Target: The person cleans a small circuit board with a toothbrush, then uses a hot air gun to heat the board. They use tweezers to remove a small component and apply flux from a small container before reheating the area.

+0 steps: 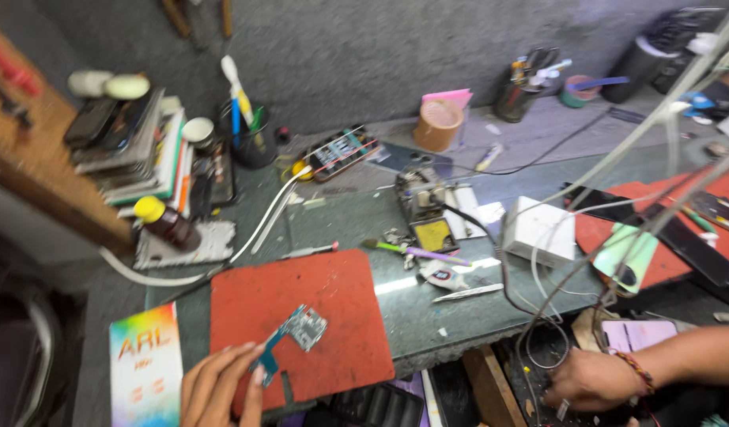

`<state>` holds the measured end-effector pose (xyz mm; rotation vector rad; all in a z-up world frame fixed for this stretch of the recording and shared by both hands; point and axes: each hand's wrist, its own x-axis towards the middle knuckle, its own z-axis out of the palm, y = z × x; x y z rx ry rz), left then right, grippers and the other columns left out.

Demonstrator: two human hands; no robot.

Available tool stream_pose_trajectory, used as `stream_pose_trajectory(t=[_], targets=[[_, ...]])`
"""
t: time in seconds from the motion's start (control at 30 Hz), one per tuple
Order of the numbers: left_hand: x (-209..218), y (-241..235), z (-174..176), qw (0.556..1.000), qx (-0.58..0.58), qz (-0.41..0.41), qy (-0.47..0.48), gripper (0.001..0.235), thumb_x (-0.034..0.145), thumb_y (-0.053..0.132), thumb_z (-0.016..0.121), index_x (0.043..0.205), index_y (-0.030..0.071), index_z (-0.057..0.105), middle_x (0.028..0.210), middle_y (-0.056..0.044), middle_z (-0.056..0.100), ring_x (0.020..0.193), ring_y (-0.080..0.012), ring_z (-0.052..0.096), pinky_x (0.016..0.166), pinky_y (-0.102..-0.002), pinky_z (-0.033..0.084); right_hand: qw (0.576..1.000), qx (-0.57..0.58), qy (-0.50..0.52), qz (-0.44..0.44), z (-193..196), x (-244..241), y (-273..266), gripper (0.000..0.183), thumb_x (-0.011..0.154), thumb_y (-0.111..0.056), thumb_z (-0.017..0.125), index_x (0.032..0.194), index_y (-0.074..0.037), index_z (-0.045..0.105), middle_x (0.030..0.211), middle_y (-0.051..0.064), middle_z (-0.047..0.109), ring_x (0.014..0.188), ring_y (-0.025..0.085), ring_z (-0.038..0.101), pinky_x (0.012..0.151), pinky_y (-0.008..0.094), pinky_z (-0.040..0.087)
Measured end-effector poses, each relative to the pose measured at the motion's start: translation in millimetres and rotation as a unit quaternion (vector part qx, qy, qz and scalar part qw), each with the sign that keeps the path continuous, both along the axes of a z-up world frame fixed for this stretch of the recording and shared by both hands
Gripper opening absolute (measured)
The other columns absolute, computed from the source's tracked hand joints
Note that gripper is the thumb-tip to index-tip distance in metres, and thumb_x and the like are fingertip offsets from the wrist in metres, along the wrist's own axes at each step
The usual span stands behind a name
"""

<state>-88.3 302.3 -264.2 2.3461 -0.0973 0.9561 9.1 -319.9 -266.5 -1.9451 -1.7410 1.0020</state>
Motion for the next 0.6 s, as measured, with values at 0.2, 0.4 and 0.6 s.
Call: stream_pose_trajectory(t=[0.2,0.4,0.6], targets=[[0.1,-37.0,90.7,0.997,-0.029,-0.017,0.076,0.031,0.082,0.01,0.074,0.113,0.009,0.075,0.121,-0.005,0.068,0.117,-0.0279,0.059,0.099,-0.039,0.048,0.994,-0.067,-0.002,0.086,5.5,1.9,-9.9,0.03,0.103,-0.017,0.063,0.131,-0.009,0.063,0.081,0.015,0.059,0.073,0.036,0.062,0.06,0.048,0.047],[-3.9,-53.1,102.5,0.997,0.022,-0.032,0.071,0.029,0.087,0.012,0.074,0.116,0.009,0.074,0.122,-0.005,0.066,0.118,-0.0265,0.059,0.099,-0.041,0.046,0.997,-0.055,-0.039,0.025,13.0,11.0,-22.7,0.045,0.096,-0.023,0.065,0.139,-0.009,0.066,0.08,0.012,0.064,0.071,0.034,0.065,0.057,0.046,0.049],[-3.9,-59.6,101.9,0.993,0.045,-0.058,0.095,0.031,0.089,0.015,0.074,0.119,0.008,0.073,0.125,-0.007,0.065,0.122,-0.0289,0.057,0.102,-0.044,0.044,0.989,-0.094,0.053,0.101,8.1,-6.3,-26.0,0.042,0.104,-0.021,0.059,0.143,-0.007,0.064,0.088,0.015,0.062,0.081,0.036,0.065,0.065,0.047,0.048]])
